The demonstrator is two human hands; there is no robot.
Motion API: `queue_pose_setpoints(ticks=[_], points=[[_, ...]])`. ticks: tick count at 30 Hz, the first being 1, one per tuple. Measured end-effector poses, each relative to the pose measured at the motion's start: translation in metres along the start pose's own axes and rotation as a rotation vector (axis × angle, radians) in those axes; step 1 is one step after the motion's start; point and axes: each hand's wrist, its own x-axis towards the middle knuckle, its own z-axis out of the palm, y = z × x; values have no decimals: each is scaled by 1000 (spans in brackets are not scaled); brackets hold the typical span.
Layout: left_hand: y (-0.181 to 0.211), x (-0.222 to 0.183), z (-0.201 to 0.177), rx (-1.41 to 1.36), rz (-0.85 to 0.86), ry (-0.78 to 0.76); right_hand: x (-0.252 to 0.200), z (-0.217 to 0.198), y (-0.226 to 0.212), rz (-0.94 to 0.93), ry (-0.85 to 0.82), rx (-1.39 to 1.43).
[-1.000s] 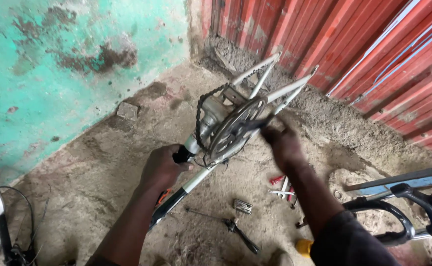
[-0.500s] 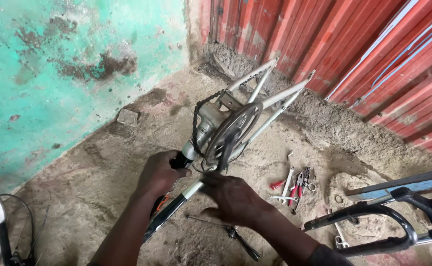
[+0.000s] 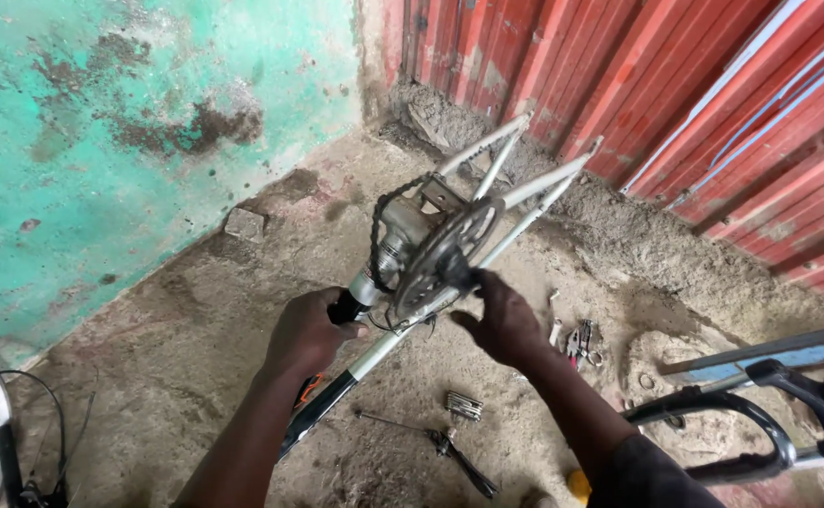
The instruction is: Installing a crankset and chain onto a bicycle frame
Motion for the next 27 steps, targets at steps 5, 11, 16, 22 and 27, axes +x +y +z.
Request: queue_pose_setpoints(ticks=[5,11,16,22,27], points=[[-6,7,0,47,-26,28,-13,-33,-69,145,-612,-57],[-17,13,15,288,31,84,-72,-172,-70,134,-407,-89],[-42,30,38,280,121,269,-183,-236,-74,216,131,341],[-74,46,38,295,234,399,-378,-175,44,667,481,495],[-166,94,23,287,537,411,-477,-128,85,1025,536,486]])
